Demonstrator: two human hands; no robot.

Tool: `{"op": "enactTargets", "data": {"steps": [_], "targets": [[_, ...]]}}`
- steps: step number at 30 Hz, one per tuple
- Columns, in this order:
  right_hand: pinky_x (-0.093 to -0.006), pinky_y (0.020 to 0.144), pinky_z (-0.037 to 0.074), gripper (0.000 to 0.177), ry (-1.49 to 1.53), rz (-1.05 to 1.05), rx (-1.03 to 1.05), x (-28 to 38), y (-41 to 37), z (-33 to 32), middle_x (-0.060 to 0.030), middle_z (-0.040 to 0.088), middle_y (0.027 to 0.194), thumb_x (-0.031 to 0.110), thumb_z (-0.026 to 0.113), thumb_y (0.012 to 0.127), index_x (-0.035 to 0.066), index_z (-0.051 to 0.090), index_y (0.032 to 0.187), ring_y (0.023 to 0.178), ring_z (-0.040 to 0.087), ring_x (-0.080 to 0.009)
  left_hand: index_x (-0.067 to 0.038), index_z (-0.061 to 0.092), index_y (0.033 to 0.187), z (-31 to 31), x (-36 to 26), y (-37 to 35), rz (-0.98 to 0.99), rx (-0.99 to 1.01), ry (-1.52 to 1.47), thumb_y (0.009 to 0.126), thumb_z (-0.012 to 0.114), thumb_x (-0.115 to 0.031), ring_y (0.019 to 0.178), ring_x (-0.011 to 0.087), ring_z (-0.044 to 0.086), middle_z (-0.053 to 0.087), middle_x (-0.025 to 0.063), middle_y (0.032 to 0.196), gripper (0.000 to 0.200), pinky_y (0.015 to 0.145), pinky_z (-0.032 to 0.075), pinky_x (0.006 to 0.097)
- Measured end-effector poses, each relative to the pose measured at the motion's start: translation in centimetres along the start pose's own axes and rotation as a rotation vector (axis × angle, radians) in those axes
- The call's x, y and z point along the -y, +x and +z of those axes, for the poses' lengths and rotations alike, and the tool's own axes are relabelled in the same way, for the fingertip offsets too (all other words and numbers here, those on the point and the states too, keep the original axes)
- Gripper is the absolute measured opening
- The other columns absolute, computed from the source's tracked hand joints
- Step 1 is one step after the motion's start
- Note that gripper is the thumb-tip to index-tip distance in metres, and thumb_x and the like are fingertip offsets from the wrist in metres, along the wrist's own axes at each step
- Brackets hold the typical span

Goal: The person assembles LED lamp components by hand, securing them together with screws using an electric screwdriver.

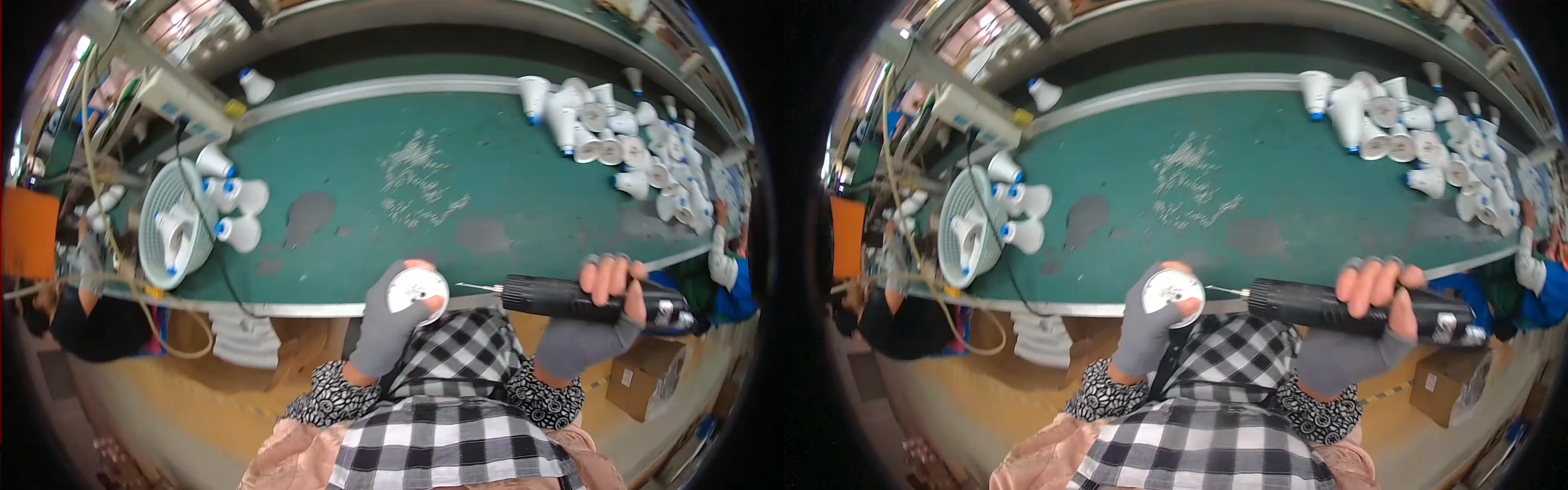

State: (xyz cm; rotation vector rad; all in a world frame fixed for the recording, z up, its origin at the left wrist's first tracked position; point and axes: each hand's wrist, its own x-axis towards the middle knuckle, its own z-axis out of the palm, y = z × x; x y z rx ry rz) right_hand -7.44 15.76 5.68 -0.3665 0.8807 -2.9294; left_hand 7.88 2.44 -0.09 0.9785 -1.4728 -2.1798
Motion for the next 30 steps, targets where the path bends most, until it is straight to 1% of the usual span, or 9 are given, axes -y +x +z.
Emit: {"op": "enactTargets", "data": {"steps": [1, 4, 5, 8, 9, 13, 16, 17, 30], "targets": [[-0.0289, 0.062, 0.04, 0.021, -0.021, -0.008, -0.025, -0.1, -0.5, 0.5, -0.0006, 0.04, 0.073, 0.013, 0.055, 0.087, 0.005, 0.052, 0.105, 0.063, 0.046, -0.0119, -0.003, 0.06, 0.109, 0.0, -0.1, -0.1, 0.012, -0.015, 0.058, 0.075, 0.071, -0.01, 0.084, 0.0078, 0.059, 0.063, 0.0023, 0.093, 0.036, 0.074, 0.049, 0.0223], [-0.0286, 0.061, 0.04, 0.024, -0.046, -0.008, 0.034, -0.4, -1.3, 0.2, -0.0005, 0.039, 0.073, 0.013, 0.057, 0.085, 0.006, 0.05, 0.106, 0.061, 0.046, -0.0119, -0.003, 0.06, 0.108, 0.0, -0.3, -0.2, 0.029, -0.037, 0.118, 0.075, 0.071, -0.01, 0.085, 0.0081, 0.06, 0.063, 0.0028, 0.093, 0.035, 0.075, 0.049, 0.023], [-0.0295, 0.06, 0.043, 0.023, -0.035, -0.005, 0.041, -0.6, -1.3, 0.1, -0.0013, 0.042, 0.074, 0.012, 0.059, 0.084, 0.006, 0.049, 0.104, 0.06, 0.049, -0.0127, -0.003, 0.06, 0.107, 0.0, 0.0, -0.1, 0.07, -0.047, 0.157, 0.075, 0.07, -0.01, 0.085, 0.0084, 0.061, 0.064, 0.0031, 0.092, 0.034, 0.075, 0.05, 0.0233], [-0.0312, 0.06, 0.045, 0.021, -0.052, -0.042, 0.078, -0.9, -1.7, 0.3, -0.0024, 0.046, 0.075, 0.011, 0.058, 0.085, 0.007, 0.047, 0.102, 0.06, 0.052, -0.0136, -0.004, 0.06, 0.106, 0.2, -0.2, 0.0, 0.07, -0.071, 0.182, 0.076, 0.07, -0.009, 0.084, 0.0085, 0.061, 0.064, 0.003, 0.092, 0.033, 0.075, 0.05, 0.0233], [-0.0295, 0.067, 0.041, 0.024, -0.045, -0.027, 0.127, -0.8, -1.9, 0.3, -0.003, 0.042, 0.075, 0.01, 0.06, 0.084, 0.006, 0.046, 0.104, 0.066, 0.048, -0.0131, -0.004, 0.06, 0.106, 0.2, -0.1, 0.1, 0.086, -0.077, 0.202, 0.076, 0.07, -0.009, 0.085, 0.0084, 0.061, 0.064, 0.0029, 0.092, 0.032, 0.075, 0.05, 0.0233], [-0.0306, 0.067, 0.045, 0.025, -0.118, -0.029, 0.185, -0.5, -2.4, 0.7, -0.003, 0.044, 0.074, 0.008, 0.058, 0.085, 0.007, 0.044, 0.105, 0.064, 0.051, -0.0144, -0.004, 0.06, 0.105, 0.2, 0.3, 0.3, 0.122, -0.093, 0.266, 0.076, 0.07, -0.008, 0.085, 0.0081, 0.06, 0.063, 0.0026, 0.092, 0.032, 0.075, 0.049, 0.0234], [-0.0384, 0.065, 0.05, 0.031, -0.074, -0.05, 0.234, -0.8, -2.5, 0.1, -0.0083, 0.052, 0.08, 0.007, 0.062, 0.086, 0.008, 0.04, 0.108, 0.062, 0.058, -0.021, -0.003, 0.06, 0.105, 0.2, 0.4, 0.4, 0.144, -0.092, 0.319, 0.076, 0.07, -0.008, 0.084, 0.008, 0.06, 0.063, 0.0025, 0.092, 0.032, 0.075, 0.049, 0.0232], [-0.0391, 0.064, 0.05, 0.033, -0.078, -0.05, 0.208, -0.8, -2.6, 0.2, -0.0088, 0.052, 0.081, 0.007, 0.063, 0.085, 0.009, 0.039, 0.109, 0.061, 0.058, -0.0214, -0.003, 0.06, 0.105, 0.2, 0.4, 0.5, 0.156, -0.091, 0.339, 0.076, 0.07, -0.008, 0.084, 0.008, 0.06, 0.063, 0.0025, 0.092, 0.032, 0.075, 0.049, 0.0231], [-0.0411, 0.065, 0.048, 0.037, -0.124, 0.015, 0.324, -1.0, -2.6, -0.3, -0.0087, 0.051, 0.083, 0.008, 0.066, 0.084, 0.01, 0.037, 0.107, 0.063, 0.058, -0.0226, -0.002, 0.059, 0.106, 0.2, 0.4, 0.4, 0.198, -0.092, 0.402, 0.076, 0.071, -0.008, 0.084, 0.0083, 0.06, 0.064, 0.0038, 0.093, 0.032, 0.075, 0.048, 0.0228]]}}
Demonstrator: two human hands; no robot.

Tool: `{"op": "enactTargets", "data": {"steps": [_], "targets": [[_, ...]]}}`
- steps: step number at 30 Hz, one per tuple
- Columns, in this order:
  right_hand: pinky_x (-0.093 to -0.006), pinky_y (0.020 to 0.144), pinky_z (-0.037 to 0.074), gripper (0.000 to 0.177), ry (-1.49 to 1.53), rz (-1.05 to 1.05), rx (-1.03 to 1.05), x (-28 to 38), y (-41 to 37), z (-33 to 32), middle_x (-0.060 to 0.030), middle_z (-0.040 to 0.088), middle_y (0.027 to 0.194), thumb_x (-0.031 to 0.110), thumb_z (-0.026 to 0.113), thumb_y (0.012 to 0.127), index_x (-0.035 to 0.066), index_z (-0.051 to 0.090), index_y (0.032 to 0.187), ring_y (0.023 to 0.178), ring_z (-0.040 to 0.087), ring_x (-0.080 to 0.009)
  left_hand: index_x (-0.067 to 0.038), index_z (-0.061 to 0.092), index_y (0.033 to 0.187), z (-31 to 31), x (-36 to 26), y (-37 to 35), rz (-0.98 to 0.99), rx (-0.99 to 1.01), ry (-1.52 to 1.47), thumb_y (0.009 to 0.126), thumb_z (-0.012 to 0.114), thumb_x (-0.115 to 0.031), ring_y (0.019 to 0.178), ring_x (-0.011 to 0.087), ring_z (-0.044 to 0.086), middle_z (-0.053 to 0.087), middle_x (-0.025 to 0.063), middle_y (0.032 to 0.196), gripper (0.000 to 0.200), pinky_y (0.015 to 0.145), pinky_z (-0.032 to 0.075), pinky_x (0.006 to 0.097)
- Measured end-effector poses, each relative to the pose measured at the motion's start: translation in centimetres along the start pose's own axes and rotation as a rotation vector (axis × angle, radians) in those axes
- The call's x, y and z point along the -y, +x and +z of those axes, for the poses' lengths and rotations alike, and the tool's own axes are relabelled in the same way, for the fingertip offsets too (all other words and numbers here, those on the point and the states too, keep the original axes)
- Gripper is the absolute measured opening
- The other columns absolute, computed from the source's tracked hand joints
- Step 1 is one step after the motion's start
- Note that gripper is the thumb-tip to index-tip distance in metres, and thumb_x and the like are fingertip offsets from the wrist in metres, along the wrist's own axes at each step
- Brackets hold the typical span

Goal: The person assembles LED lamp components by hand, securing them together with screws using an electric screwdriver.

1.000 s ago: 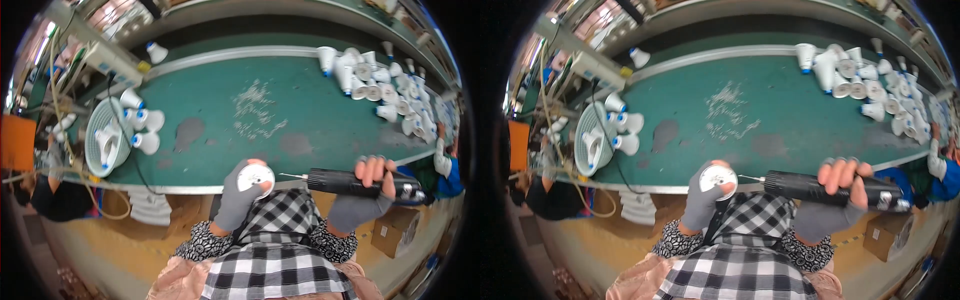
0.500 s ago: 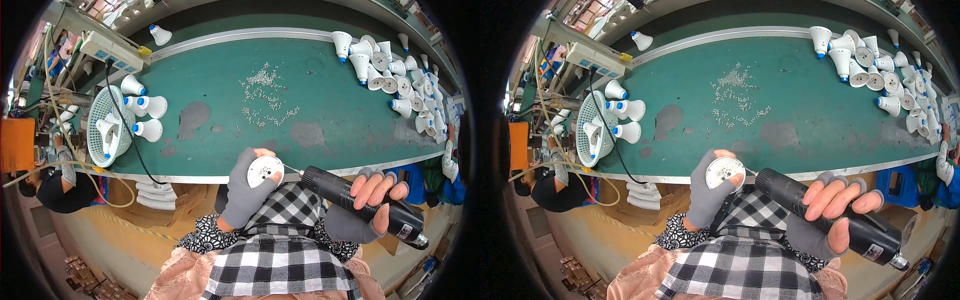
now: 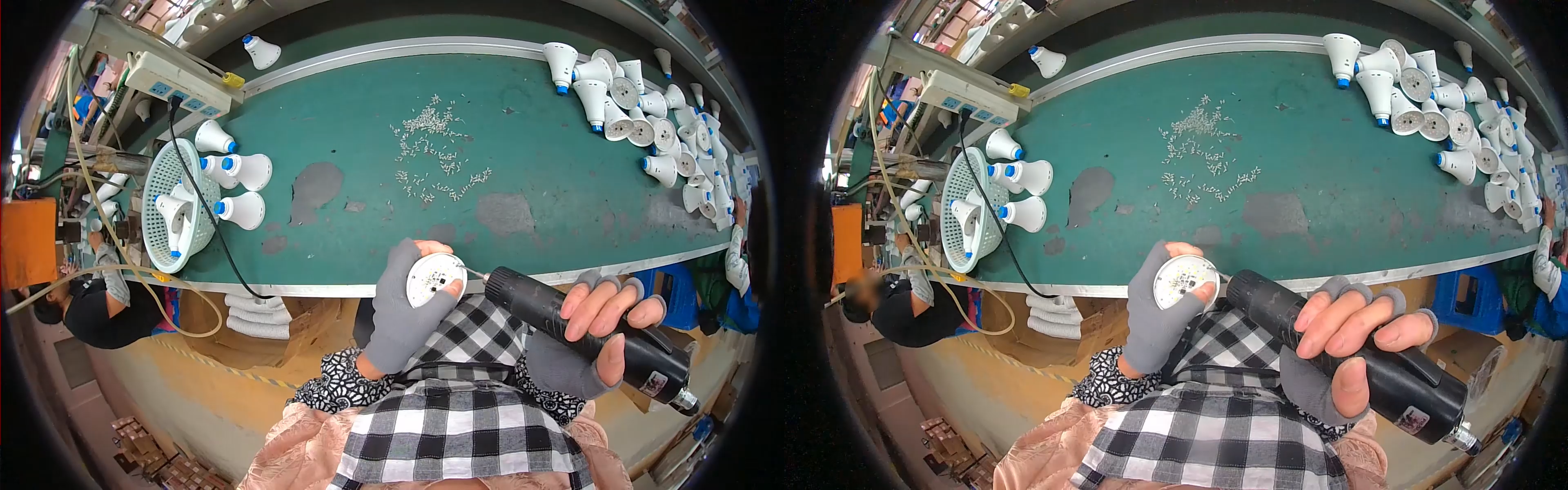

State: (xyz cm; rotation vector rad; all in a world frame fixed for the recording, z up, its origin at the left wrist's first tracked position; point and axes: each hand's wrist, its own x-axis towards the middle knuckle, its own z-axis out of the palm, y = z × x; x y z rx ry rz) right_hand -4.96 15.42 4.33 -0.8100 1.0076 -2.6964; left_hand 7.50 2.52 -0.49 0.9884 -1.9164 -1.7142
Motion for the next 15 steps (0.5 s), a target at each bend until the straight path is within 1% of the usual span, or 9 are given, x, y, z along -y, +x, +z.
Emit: {"op": "enactTargets", "data": {"steps": [2, 5, 8, 11, 15], "targets": [[-0.0412, 0.066, 0.048, 0.037, 0.028, -0.02, -0.02, -0.3, -0.08, 0.23, -0.0086, 0.051, 0.083, 0.008, 0.067, 0.084, 0.01, 0.037, 0.107, 0.063, 0.058, -0.0226, -0.002, 0.059, 0.106, 0.06, -0.15, -0.03, -0.022, -0.001, -0.014, 0.076, 0.071, -0.008, 0.084, 0.0084, 0.06, 0.064, 0.0038, 0.093, 0.032, 0.075, 0.048, 0.0229], [-0.0408, 0.066, 0.048, 0.038, -0.016, 0.011, -0.011, 0.11, 0.0, 0.41, -0.0082, 0.051, 0.083, 0.008, 0.068, 0.084, 0.011, 0.037, 0.106, 0.063, 0.058, -0.0222, -0.002, 0.059, 0.105, 0.05, 0.02, -0.06, -0.017, -0.002, -0.015, 0.076, 0.071, -0.009, 0.084, 0.0084, 0.06, 0.063, 0.0041, 0.093, 0.032, 0.075, 0.048, 0.0232], [-0.0412, 0.067, 0.048, 0.037, 0.017, 0.007, -0.025, 0.06, 0.02, 0.85, -0.0077, 0.051, 0.082, 0.007, 0.068, 0.084, 0.012, 0.036, 0.103, 0.063, 0.058, -0.0223, -0.004, 0.061, 0.104, 0.01, -0.4, -0.19, -0.049, 0.001, -0.028, 0.077, 0.071, -0.014, 0.094, 0.0187, 0.058, 0.058, 0.0084, 0.102, 0.031, 0.083, 0.047, 0.0305], [-0.042, 0.068, 0.048, 0.037, 0.04, 0.028, 0.015, 0.24, 0.14, 0.77, -0.0073, 0.051, 0.081, 0.005, 0.067, 0.084, 0.012, 0.036, 0.1, 0.062, 0.057, -0.022, -0.001, 0.059, 0.104, 0.14, -0.46, -0.14, 0.011, 0.005, 0.022, 0.076, 0.07, -0.008, 0.085, 0.0099, 0.059, 0.061, 0.0049, 0.098, 0.031, 0.076, 0.048, 0.0236], [-0.0424, 0.07, 0.048, 0.035, 0.003, 0.088, 0.022, 0.65, 0.17, 1.06, -0.0067, 0.051, 0.08, 0.002, 0.066, 0.084, 0.012, 0.035, 0.098, 0.062, 0.056, -0.0212, -0.002, 0.058, 0.104, 0.33, -0.48, -0.19, 0.073, 0.031, 0.113, 0.076, 0.071, -0.009, 0.086, 0.0106, 0.059, 0.061, 0.0057, 0.098, 0.031, 0.077, 0.048, 0.0244]]}}
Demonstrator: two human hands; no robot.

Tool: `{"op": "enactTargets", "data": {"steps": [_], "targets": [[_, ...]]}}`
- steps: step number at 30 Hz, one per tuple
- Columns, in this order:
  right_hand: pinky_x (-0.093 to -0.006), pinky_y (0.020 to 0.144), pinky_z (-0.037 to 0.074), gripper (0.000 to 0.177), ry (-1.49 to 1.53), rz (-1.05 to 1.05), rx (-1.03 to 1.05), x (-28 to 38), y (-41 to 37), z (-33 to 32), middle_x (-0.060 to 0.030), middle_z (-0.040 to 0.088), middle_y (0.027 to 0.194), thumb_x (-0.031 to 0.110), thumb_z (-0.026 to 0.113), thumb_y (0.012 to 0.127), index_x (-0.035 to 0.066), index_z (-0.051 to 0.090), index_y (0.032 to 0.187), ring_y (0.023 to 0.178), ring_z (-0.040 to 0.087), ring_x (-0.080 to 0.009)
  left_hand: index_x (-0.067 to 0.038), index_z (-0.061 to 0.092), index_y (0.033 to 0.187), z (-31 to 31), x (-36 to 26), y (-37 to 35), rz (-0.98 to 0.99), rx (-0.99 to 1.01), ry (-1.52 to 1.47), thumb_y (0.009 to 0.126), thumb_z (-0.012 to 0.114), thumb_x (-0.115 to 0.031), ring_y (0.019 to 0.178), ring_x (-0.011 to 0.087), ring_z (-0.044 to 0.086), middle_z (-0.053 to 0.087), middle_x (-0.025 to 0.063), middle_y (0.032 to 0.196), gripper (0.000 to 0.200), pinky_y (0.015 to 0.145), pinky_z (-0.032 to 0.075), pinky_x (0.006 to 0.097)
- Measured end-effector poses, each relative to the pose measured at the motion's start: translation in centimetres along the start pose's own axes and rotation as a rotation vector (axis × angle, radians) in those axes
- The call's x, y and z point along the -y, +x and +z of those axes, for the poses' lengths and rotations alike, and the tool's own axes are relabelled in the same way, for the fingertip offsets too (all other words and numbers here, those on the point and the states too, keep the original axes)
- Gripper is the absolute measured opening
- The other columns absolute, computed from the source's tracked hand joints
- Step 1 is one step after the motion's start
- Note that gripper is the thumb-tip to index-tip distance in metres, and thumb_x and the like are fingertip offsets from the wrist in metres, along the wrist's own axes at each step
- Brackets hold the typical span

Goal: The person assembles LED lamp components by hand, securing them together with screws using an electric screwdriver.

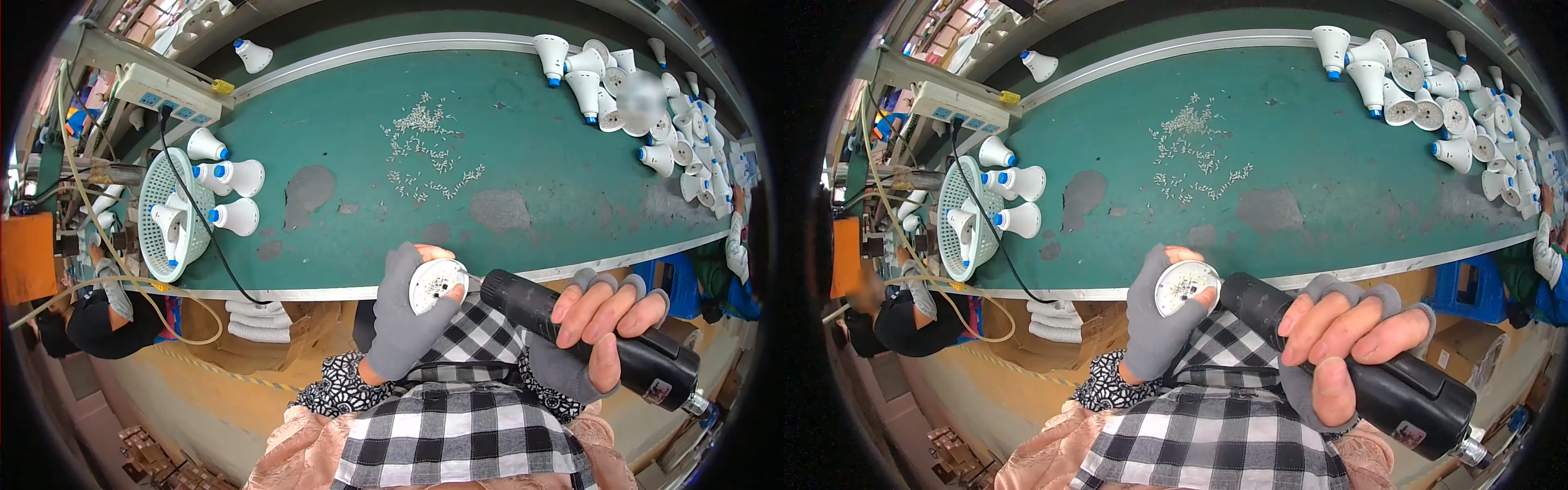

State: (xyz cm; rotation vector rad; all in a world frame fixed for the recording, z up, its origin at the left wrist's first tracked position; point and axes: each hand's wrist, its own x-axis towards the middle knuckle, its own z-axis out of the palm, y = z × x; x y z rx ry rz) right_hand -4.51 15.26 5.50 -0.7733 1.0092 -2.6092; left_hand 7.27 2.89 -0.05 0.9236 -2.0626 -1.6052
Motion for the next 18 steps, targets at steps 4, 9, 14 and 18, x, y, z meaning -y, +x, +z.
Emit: {"op": "enactTargets", "data": {"steps": [4, 9, 14, 18], "targets": [[-0.0425, 0.071, 0.047, 0.035, -0.039, 0.065, 0.021, 0.2, 0.1, -0.2, -0.0063, 0.052, 0.08, -0.001, 0.063, 0.083, 0.012, 0.036, 0.1, 0.063, 0.056, -0.0203, -0.002, 0.058, 0.104, 0.5, 0.1, -0.3, -0.049, 0.026, -0.025, 0.076, 0.071, -0.01, 0.087, 0.0107, 0.057, 0.06, 0.0061, 0.099, 0.031, 0.078, 0.047, 0.0247], [-0.0383, 0.067, 0.049, 0.036, -0.087, 0.074, 0.071, -0.8, 1.2, -1.2, -0.0059, 0.053, 0.079, -0.004, 0.064, 0.082, 0.012, 0.037, 0.099, 0.061, 0.057, -0.0194, -0.004, 0.057, 0.104, 0.7, 0.9, 0.2, -0.122, 0.087, -0.138, 0.075, 0.07, -0.01, 0.089, 0.0111, 0.057, 0.059, 0.0051, 0.101, 0.032, 0.077, 0.047, 0.0246], [-0.0353, 0.06, 0.046, 0.023, 0.095, -0.206, -0.102, 4.5, 6.0, -4.0, -0.0047, 0.05, 0.077, 0.011, 0.06, 0.089, 0.008, 0.046, 0.106, 0.058, 0.051, -0.0148, -0.007, 0.055, 0.108, -1.5, 1.8, 2.6, -0.07, 0.072, -0.432, 0.069, 0.074, -0.032, 0.089, 0.014, 0.058, 0.057, 0.0065, 0.102, 0.05, 0.071, 0.051, 0.0258], [-0.0317, 0.06, 0.041, 0.009, 0.09, -0.584, -0.3, 9.6, 8.9, -5.7, -0.0025, 0.045, 0.075, 0.016, 0.052, 0.092, 0.007, 0.053, 0.093, 0.061, 0.045, -0.013, -0.009, 0.049, 0.106, -4.3, -0.3, 3.2, -0.124, 0.236, -0.703, 0.078, 0.073, -0.046, 0.1, 0.0179, 0.053, 0.05, 0.0092, 0.104, 0.053, 0.042, 0.051, 0.0231]]}}
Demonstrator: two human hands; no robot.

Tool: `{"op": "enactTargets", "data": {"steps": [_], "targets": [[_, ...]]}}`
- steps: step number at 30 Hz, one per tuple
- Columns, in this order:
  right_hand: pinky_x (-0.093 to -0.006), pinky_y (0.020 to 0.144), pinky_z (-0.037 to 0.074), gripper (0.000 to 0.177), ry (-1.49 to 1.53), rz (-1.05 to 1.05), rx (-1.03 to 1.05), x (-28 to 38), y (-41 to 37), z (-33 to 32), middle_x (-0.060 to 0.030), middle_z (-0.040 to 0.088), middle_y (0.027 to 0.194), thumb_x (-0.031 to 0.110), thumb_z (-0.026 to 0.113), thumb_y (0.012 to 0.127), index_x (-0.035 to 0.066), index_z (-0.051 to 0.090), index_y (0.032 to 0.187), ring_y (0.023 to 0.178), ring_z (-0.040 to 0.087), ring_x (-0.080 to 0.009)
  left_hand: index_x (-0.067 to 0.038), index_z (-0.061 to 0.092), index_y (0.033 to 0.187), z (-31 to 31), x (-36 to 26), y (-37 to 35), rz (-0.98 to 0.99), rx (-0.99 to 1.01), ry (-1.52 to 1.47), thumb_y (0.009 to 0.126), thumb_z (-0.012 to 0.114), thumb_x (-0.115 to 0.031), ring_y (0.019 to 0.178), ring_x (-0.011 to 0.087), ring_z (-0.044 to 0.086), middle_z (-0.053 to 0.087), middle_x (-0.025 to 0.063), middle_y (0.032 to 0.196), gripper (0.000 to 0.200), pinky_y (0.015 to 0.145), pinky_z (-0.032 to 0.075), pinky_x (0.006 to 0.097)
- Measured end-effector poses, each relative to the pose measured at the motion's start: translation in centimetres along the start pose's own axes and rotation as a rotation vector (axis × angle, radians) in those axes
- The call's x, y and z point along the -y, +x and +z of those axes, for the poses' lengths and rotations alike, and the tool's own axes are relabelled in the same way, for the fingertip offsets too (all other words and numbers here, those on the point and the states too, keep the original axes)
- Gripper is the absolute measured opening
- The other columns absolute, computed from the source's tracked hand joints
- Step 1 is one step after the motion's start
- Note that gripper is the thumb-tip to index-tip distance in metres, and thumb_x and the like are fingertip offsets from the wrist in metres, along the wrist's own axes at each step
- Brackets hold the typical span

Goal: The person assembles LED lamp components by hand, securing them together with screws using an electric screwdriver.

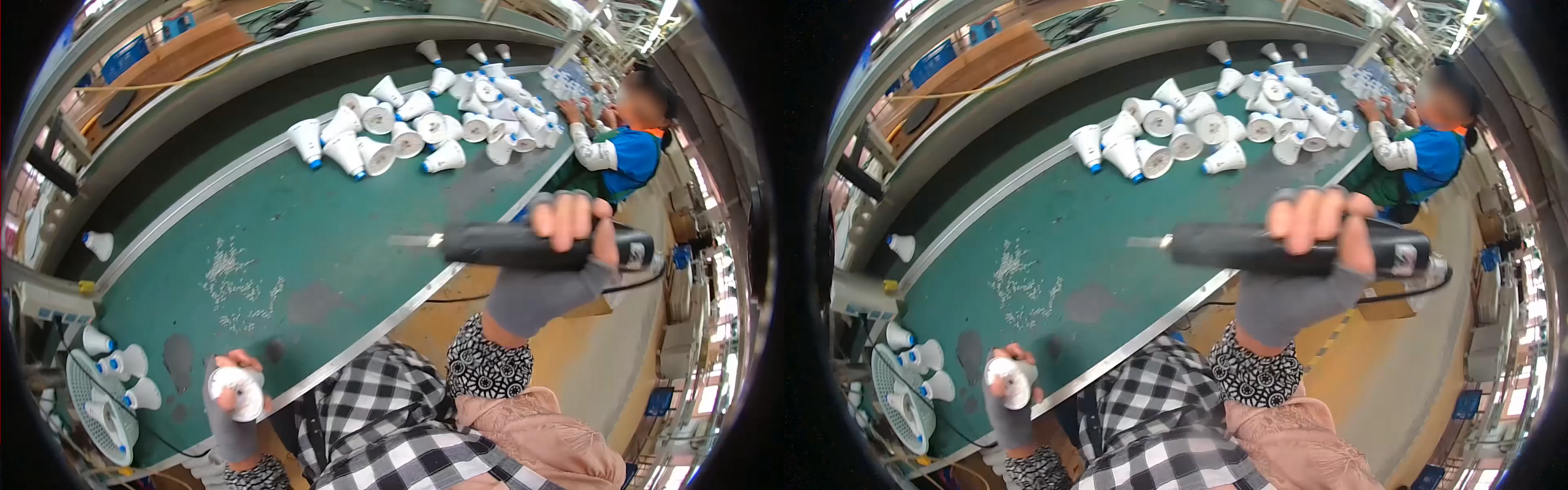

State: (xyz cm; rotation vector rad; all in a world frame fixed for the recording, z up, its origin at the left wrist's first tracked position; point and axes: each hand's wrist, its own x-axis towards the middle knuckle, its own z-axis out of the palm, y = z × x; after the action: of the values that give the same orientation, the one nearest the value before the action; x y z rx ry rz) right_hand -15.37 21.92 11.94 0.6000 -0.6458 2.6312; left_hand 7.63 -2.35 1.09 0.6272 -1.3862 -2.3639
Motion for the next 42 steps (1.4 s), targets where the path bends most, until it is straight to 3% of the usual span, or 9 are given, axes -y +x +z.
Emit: {"op": "enactTargets", "data": {"steps": [2, 5, 10, 20, 22, 26, 28, 33, 42], "targets": [[-0.0286, 0.061, 0.044, 0.007, -0.325, 0.355, 0.157, -1.0, -2.5, 0.2, -0.0025, 0.05, 0.073, 0.012, 0.055, 0.088, 0.006, 0.054, 0.092, 0.06, 0.05, -0.0145, -0.006, 0.052, 0.096, 0.4, -0.5, 1.3, -0.007, 0.11, -0.006, 0.082, 0.065, -0.056, 0.093, 0.0208, 0.056, 0.05, 0.0115, 0.102, 0.053, 0.036, 0.046, 0.0236], [-0.0223, 0.056, 0.045, 0.04, -0.442, 1.153, 0.297, -4.2, -8.2, -0.8, -0.0027, 0.057, 0.07, -0.002, 0.071, 0.077, 0.003, 0.053, 0.112, 0.058, 0.057, -0.0107, 0.0, 0.056, 0.086, 2.4, -0.9, 3.2, 0.052, 0.245, 0.196, 0.093, 0.035, -0.067, 0.078, 0.0209, 0.058, 0.058, 0.0158, 0.094, 0.071, 0.061, 0.056, 0.0341], [-0.0214, 0.055, 0.041, 0.042, -0.236, 1.432, 0.398, -7.2, -12.4, -1.1, -0.002, 0.059, 0.073, 0.012, 0.073, 0.08, 0.003, 0.052, 0.116, 0.059, 0.055, -0.0055, -0.003, 0.052, 0.09, 4.9, -3.7, 4.3, -0.004, 0.152, 0.364, 0.098, 0.026, -0.063, 0.083, 0.0201, 0.062, 0.063, 0.0145, 0.093, 0.066, 0.077, 0.054, 0.0341], [-0.0249, 0.062, 0.052, 0.048, -0.275, 1.345, 0.078, -8.6, -15.4, -1.0, -0.0078, 0.061, 0.098, 0.01, 0.071, 0.08, 0.0, 0.048, 0.121, 0.071, 0.061, -0.0114, 0.0, 0.033, 0.141, 4.2, 4.0, 4.8, 0.29, -0.043, 0.333, 0.085, 0.054, -0.066, 0.101, 0.0177, 0.058, 0.051, 0.015, 0.127, 0.089, 0.078, 0.053, 0.0316], [-0.0233, 0.063, 0.052, 0.049, -0.199, 1.291, 0.121, -8.8, -16.5, -0.3, -0.0057, 0.062, 0.092, 0.007, 0.07, 0.082, 0.001, 0.047, 0.124, 0.07, 0.061, -0.0097, -0.003, 0.034, 0.142, 5.6, 2.1, 2.5, 0.077, -0.09, 0.147, 0.084, 0.065, -0.031, 0.096, 0.0108, 0.054, 0.049, 0.0103, 0.13, 0.071, 0.071, 0.048, 0.0208], [-0.0254, 0.06, 0.048, 0.048, -0.172, 1.349, 0.403, -8.5, -17.4, -0.3, -0.0045, 0.058, 0.073, -0.002, 0.065, 0.081, 0.001, 0.047, 0.125, 0.064, 0.059, -0.0124, -0.006, 0.041, 0.136, 2.6, 3.1, 1.3, -0.02, -0.25, -0.434, 0.089, 0.058, -0.023, 0.105, 0.0197, 0.057, 0.057, 0.0102, 0.119, 0.053, 0.077, 0.051, 0.0334], [-0.0303, 0.061, 0.048, 0.033, -0.144, 1.158, 0.271, -8.7, -16.4, 0.0, -0.007, 0.056, 0.071, 0.0, 0.061, 0.081, 0.005, 0.047, 0.11, 0.061, 0.056, -0.0172, -0.008, 0.05, 0.126, -0.1, 3.0, 0.9, -0.106, -0.227, -0.758, 0.084, 0.063, -0.027, 0.111, 0.0312, 0.055, 0.055, 0.0122, 0.114, 0.048, 0.074, 0.053, 0.0397], [-0.0325, 0.068, 0.041, 0.02, -0.116, 0.657, 0.075, -12.8, -12.9, 1.0, -0.002, 0.046, 0.076, 0.011, 0.054, 0.084, 0.008, 0.044, 0.1, 0.067, 0.048, -0.0144, -0.006, 0.052, 0.119, -3.3, 2.9, -0.5, -0.118, -0.234, -0.688, 0.08, 0.066, -0.022, 0.109, 0.0281, 0.054, 0.054, 0.0108, 0.11, 0.045, 0.067, 0.051, 0.0353], [-0.0348, 0.071, 0.043, 0.021, -0.352, 0.547, 0.035, -19.0, -14.6, 0.8, -0.0079, 0.051, 0.07, 0.014, 0.057, 0.085, 0.005, 0.047, 0.101, 0.068, 0.05, -0.0175, -0.001, 0.059, 0.099, -2.0, 1.9, -0.5, -0.247, -0.36, -0.198, 0.07, 0.069, -0.022, 0.073, 0.0157, 0.059, 0.06, 0.0086, 0.093, 0.038, 0.067, 0.048, 0.0279]]}}
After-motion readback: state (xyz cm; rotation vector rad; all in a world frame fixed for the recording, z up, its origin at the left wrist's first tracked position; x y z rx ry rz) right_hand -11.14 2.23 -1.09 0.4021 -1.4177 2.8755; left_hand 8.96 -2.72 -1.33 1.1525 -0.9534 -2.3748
